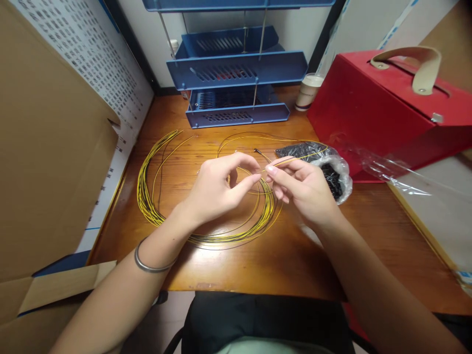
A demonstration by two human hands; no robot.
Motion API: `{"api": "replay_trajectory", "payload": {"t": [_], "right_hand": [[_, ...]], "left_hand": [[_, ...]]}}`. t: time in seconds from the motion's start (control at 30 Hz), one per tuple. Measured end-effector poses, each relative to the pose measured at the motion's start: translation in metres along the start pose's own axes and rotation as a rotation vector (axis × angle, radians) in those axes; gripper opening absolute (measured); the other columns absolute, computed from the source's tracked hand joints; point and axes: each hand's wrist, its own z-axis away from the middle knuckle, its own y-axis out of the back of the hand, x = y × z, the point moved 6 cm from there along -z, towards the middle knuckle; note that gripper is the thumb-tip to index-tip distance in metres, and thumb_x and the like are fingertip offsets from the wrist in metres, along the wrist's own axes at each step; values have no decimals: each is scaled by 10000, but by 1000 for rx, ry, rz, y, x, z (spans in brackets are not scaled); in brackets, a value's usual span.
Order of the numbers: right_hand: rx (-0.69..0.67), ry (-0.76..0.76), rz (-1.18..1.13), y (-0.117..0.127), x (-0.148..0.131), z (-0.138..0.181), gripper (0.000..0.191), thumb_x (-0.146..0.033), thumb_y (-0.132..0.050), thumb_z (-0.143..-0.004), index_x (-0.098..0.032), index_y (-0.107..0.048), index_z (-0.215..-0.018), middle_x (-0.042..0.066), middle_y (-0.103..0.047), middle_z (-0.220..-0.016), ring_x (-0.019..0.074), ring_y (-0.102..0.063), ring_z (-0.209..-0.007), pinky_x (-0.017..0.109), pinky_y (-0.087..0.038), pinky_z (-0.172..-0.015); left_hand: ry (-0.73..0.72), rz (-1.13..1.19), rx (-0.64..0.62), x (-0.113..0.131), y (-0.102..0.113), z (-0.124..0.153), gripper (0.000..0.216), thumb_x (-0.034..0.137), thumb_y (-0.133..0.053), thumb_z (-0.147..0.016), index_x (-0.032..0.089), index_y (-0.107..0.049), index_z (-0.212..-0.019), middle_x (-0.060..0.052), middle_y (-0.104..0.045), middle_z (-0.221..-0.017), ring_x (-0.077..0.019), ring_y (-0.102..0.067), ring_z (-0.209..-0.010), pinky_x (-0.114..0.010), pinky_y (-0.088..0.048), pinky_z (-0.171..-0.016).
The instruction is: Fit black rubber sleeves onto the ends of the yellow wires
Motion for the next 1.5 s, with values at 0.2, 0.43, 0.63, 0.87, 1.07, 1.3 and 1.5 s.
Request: {"api": "replay_trajectory", "payload": {"t": [0.2,0.43,0.63,0.87,1.07,1.3,1.5], "right_hand": [[5,-3,19,-1,0,1,312,-423,-852,-736,-160,-706,-823,-18,-624,-639,49,-492,-448,175,-360,-383],[35,67,108,-5,-9,5,326,-447,-843,-738,-175,-679,-814,-21,-622,-648,55,-479,-451,196,-365,-391],[102,195,199,-9,-15,9,270,-428,-802,-794,-193,-673,-829,-5,-650,-714,70,-503,-486,220,-451,-457],[124,264,245,-10,-16,13,166,-337,-796,-817,-209,-692,-838,-4,-656,-756,84,-544,-536,234,-496,-524],[145,232,246,-8,-16,11,274,-463,-779,-809,-213,-670,-833,3,-638,-710,105,-544,-531,247,-453,-472],[121,204,218,-7,-16,9,256,-444,-771,-816,-210,-670,-838,-7,-626,-698,89,-516,-505,241,-433,-454],[121,184,212,-7,-16,9,281,-463,-785,-797,-207,-673,-829,-7,-633,-693,89,-522,-494,240,-439,-441]], "left_hand": [[-135,-117,72,6,0,3,52,203,-684,-905,163,-717,-906,15,-750,-789,-60,-548,-544,-202,-433,-581],[-66,-83,92,4,2,3,124,255,-657,-924,180,-743,-873,-3,-754,-778,-79,-551,-551,-215,-426,-576],[159,159,8,-3,-3,2,211,325,-629,-940,154,-708,-847,-18,-715,-765,-101,-582,-626,-213,-413,-565],[282,465,-92,-6,-13,3,232,308,-563,-978,158,-604,-806,-9,-651,-761,-107,-593,-717,-221,-457,-678],[316,411,-35,-12,-12,3,475,431,-443,-1033,162,-570,-663,-21,-613,-643,-109,-566,-645,-229,-446,-632],[99,146,30,-4,-4,1,265,405,-683,-908,163,-706,-1016,-47,-750,-939,-89,-579,-606,-217,-446,-578],[84,134,37,-3,-5,3,235,335,-628,-956,160,-724,-832,-19,-732,-748,-90,-592,-602,-206,-427,-564]]}}
